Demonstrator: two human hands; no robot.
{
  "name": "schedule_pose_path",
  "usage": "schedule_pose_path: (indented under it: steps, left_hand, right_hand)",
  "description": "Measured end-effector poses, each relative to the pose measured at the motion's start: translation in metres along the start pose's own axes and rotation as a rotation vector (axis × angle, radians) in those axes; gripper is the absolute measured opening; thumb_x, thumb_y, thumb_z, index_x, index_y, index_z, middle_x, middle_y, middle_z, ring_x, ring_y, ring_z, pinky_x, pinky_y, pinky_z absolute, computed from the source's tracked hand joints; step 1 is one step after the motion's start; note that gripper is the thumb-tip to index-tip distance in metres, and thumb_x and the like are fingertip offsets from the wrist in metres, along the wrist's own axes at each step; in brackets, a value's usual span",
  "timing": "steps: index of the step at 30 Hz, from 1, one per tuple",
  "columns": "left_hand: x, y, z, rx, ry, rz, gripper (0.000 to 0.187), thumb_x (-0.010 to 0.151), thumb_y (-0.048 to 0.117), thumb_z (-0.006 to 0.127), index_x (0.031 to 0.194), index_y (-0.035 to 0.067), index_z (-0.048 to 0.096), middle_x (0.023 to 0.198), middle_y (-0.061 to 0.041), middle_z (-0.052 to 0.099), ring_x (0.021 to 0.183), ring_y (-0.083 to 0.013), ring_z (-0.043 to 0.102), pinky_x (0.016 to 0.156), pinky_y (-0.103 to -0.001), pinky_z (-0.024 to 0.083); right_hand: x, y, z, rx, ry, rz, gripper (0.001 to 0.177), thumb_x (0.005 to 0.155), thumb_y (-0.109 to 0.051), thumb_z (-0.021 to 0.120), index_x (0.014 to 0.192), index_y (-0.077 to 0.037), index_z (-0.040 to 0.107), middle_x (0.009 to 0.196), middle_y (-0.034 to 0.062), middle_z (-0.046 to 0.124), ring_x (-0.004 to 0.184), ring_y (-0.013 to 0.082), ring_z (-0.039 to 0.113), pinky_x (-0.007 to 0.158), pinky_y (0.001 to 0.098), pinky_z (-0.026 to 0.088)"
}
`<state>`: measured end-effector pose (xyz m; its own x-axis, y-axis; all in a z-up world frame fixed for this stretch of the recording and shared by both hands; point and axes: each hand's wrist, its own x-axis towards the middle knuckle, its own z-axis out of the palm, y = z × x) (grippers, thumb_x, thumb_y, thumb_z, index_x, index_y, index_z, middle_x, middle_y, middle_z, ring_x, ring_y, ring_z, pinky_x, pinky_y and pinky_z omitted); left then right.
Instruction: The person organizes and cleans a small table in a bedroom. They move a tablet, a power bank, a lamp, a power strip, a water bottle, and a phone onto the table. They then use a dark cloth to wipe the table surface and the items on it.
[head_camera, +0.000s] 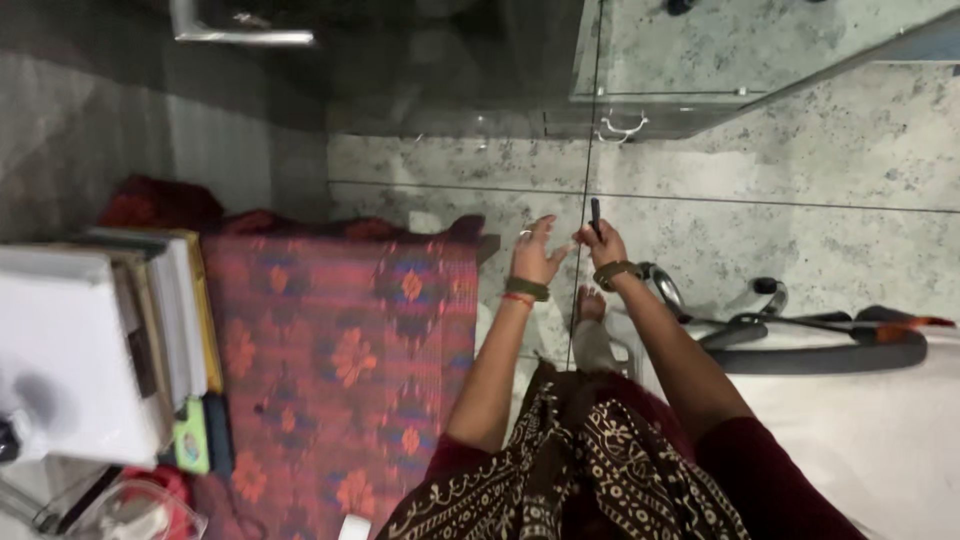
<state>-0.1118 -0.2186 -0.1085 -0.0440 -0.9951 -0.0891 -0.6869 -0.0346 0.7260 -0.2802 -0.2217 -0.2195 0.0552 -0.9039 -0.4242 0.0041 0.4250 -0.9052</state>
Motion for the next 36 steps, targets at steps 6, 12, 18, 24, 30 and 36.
schedule_pose_path:
  steps: [6,12,18,24,30,36]
  left_hand:
    - [0.063,-0.032,-0.040,0.180,-0.050,0.130,0.037,0.097,0.028,0.072,0.131,0.014,0.064,0.123,-0.016,0.072,0.110,-0.0381,0.068,0.094,-0.046,0.056]
    - [0.061,0.015,-0.034,0.327,-0.315,0.190,0.049,0.091,0.036,0.074,0.130,0.009,0.062,0.118,-0.019,0.070,0.105,-0.0365,0.067,0.088,-0.048,0.054]
    - [0.070,0.036,-0.071,0.441,-0.484,-0.052,0.055,0.093,0.043,0.069,0.137,0.012,0.059,0.120,-0.016,0.069,0.101,-0.0371,0.067,0.082,-0.048,0.053]
    - [0.069,0.022,-0.073,0.390,-0.339,0.056,0.055,0.093,0.045,0.070,0.136,0.011,0.060,0.114,-0.016,0.070,0.102,-0.0377,0.069,0.085,-0.046,0.055]
    - [0.063,0.003,-0.066,0.332,-0.332,0.069,0.055,0.093,0.043,0.070,0.135,0.009,0.059,0.112,-0.018,0.071,0.100,-0.0404,0.068,0.081,-0.049,0.056]
    - [0.061,0.003,-0.066,0.361,-0.324,0.096,0.056,0.092,0.044,0.070,0.133,0.008,0.060,0.105,-0.018,0.072,0.095,-0.0379,0.071,0.078,-0.049,0.056]
  right_hand:
    - [0.175,0.061,-0.052,-1.329,0.101,-0.488,0.037,0.095,-0.017,0.055,0.127,0.001,0.062,0.135,0.0254,0.057,0.132,0.0426,0.049,0.115,0.0530,0.042]
    - [0.267,0.112,-0.073,-1.355,-0.059,-0.262,0.038,0.107,-0.025,0.055,0.130,0.005,0.062,0.144,0.0239,0.049,0.135,0.0438,0.040,0.103,0.0550,0.044]
    - [0.266,0.149,-0.071,-1.259,-0.020,-0.310,0.043,0.105,-0.026,0.058,0.128,0.010,0.060,0.148,0.0252,0.046,0.139,0.0450,0.038,0.096,0.0504,0.049]
    - [0.215,0.161,-0.059,-1.221,-0.039,-0.227,0.042,0.109,-0.024,0.054,0.133,0.009,0.058,0.151,0.0244,0.046,0.142,0.0445,0.037,0.105,0.0492,0.047]
    - [0.103,0.166,-0.044,-1.244,-0.010,-0.314,0.042,0.108,-0.025,0.051,0.133,0.008,0.054,0.137,0.0270,0.054,0.130,0.0443,0.048,0.112,0.0499,0.044]
    - [0.045,0.140,-0.019,-0.362,0.195,0.107,0.035,0.112,-0.032,0.053,0.115,0.003,0.058,0.103,0.0191,0.064,0.085,0.0348,0.065,0.078,0.0484,0.052]
